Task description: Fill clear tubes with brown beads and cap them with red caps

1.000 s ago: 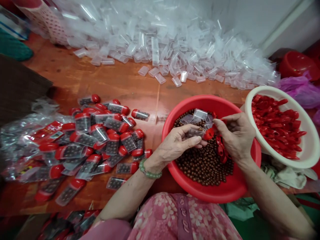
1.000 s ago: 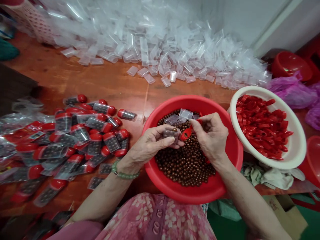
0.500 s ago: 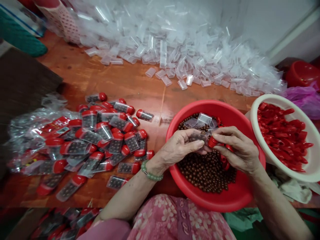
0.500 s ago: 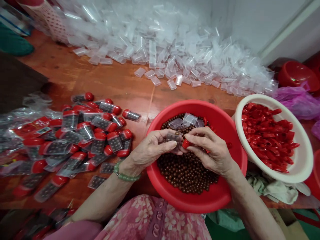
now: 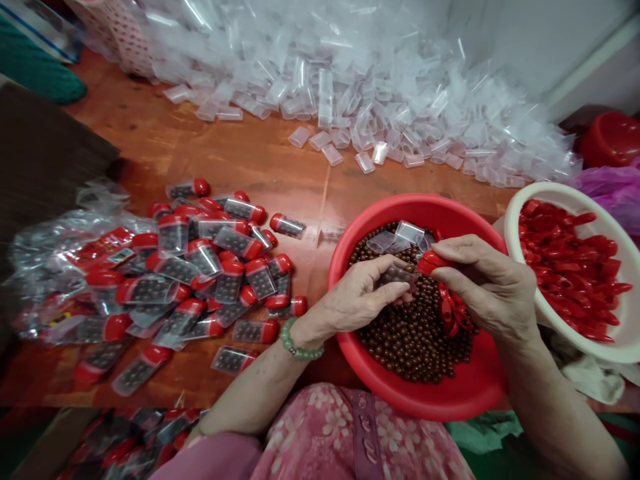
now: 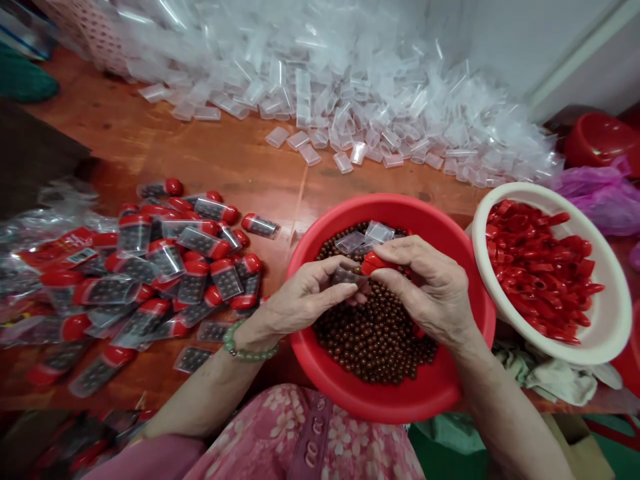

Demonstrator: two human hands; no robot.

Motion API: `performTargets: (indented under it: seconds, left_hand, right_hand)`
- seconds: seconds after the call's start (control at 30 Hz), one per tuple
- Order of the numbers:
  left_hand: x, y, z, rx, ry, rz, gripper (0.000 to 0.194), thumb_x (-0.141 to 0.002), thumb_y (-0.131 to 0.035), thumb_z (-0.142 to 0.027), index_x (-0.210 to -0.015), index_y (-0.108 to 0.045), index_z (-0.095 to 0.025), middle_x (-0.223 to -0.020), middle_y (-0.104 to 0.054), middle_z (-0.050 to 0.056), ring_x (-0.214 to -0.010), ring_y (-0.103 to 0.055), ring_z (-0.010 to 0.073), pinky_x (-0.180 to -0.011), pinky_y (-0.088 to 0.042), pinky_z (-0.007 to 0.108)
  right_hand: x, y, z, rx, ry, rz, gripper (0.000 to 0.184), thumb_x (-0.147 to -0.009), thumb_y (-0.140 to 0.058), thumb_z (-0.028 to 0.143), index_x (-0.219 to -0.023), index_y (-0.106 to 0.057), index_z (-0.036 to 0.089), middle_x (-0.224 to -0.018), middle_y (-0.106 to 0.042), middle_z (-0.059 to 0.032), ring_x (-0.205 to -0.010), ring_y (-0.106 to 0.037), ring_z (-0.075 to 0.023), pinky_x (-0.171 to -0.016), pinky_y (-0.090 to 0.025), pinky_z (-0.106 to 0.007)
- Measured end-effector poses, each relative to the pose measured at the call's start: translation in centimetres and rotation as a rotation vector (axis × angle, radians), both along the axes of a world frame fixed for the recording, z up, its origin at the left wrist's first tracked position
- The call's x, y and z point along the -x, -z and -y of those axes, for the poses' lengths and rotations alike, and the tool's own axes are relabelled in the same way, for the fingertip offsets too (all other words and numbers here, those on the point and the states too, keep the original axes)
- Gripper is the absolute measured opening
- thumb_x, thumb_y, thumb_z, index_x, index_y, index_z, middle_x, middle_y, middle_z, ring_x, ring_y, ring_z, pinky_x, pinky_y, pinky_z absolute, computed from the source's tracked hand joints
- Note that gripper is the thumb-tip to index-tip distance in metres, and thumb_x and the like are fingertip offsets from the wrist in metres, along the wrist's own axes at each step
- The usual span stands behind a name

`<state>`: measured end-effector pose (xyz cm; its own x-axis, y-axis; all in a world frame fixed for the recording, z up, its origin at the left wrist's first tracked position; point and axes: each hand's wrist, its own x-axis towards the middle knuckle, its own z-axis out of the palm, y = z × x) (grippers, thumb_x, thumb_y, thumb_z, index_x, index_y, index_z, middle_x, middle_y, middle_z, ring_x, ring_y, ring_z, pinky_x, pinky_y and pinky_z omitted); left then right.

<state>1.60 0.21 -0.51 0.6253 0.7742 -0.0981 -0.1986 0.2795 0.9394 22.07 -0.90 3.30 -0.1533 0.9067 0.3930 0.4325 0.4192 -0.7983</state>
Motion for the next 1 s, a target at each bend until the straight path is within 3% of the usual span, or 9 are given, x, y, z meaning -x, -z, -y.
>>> performTargets:
  seconds: [0.13,0.33,0.5,0.67,0.77,1.0]
  left_hand:
    - [0.2,-0.2,-0.1,-0.062,0.052,-0.063,0.018,-0.093,-0.060,-0.031,-0.101,-0.063,-0.015,-0.084,-0.068,0.004,-0.080,-0.064,0.0143,-0.076,-0.050,0.027]
    - [0.1,-0.3,-0.3,-0.140,0.062,-0.113,0.015,-0.094,-0.056,-0.029,-0.096,-0.061,-0.015,-0.085,-0.064,0.003,-0.079,-0.060,0.0142,-0.075,-0.048,0.028]
    - [0.2,-0.3,-0.4,-0.176,0.081,-0.154,0.015,-0.094,-0.054,-0.029,-0.097,-0.061,-0.016,-0.084,-0.063,0.003,-0.078,-0.057,0.0142,-0.074,-0.048,0.028]
    - [0.1,-0.2,-0.3,-0.168,0.021,-0.137,0.016,-0.094,-0.053,-0.027,-0.101,-0.062,-0.016,-0.092,-0.065,0.004,-0.082,-0.059,0.0144,-0.078,-0.048,0.028]
    - [0.1,-0.2,-0.3,-0.135,0.012,-0.106,0.017,-0.094,-0.054,-0.027,-0.104,-0.062,-0.015,-0.097,-0.065,0.006,-0.086,-0.061,0.0150,-0.081,-0.049,0.029]
    - [0.2,-0.6,-0.3,0.057,0.060,0.047,0.018,-0.093,-0.057,-0.023,-0.108,-0.060,-0.013,-0.094,-0.064,0.004,-0.084,-0.063,0.0123,-0.081,-0.049,0.026]
  right_hand:
    - [0.7,-0.1,-0.1,-0.069,-0.014,0.119,0.021,-0.084,-0.076,0.020,-0.103,-0.077,0.028,-0.096,-0.077,-0.0051,-0.088,-0.074,-0.0215,-0.080,-0.064,-0.037]
    - [0.2,-0.5,0.3,-0.099,-0.119,0.266,0.033,-0.086,-0.073,0.016,-0.115,-0.075,0.032,-0.103,-0.076,-0.0050,-0.088,-0.074,-0.0195,-0.080,-0.063,-0.032]
    - [-0.9,-1.5,0.6,-0.034,-0.180,0.354,0.041,-0.088,-0.072,0.017,-0.125,-0.071,0.035,-0.107,-0.074,-0.0049,-0.092,-0.073,-0.0203,-0.082,-0.063,-0.033]
    - [-2.2,-3.0,0.7,0.004,-0.190,0.423,0.040,-0.088,-0.073,0.018,-0.124,-0.072,0.036,-0.107,-0.075,-0.0029,-0.091,-0.073,-0.0194,-0.083,-0.063,-0.032]
    - [-2.1,-2.8,0.5,-0.005,-0.086,0.362,0.041,-0.085,-0.076,0.017,-0.120,-0.074,0.038,-0.104,-0.076,-0.0009,-0.089,-0.073,-0.0194,-0.082,-0.062,-0.035]
    - [1.1,0.4,0.1,-0.069,0.104,0.008,0.038,-0.082,-0.078,0.011,-0.112,-0.076,0.034,-0.101,-0.077,0.0011,-0.092,-0.072,-0.0179,-0.082,-0.061,-0.034]
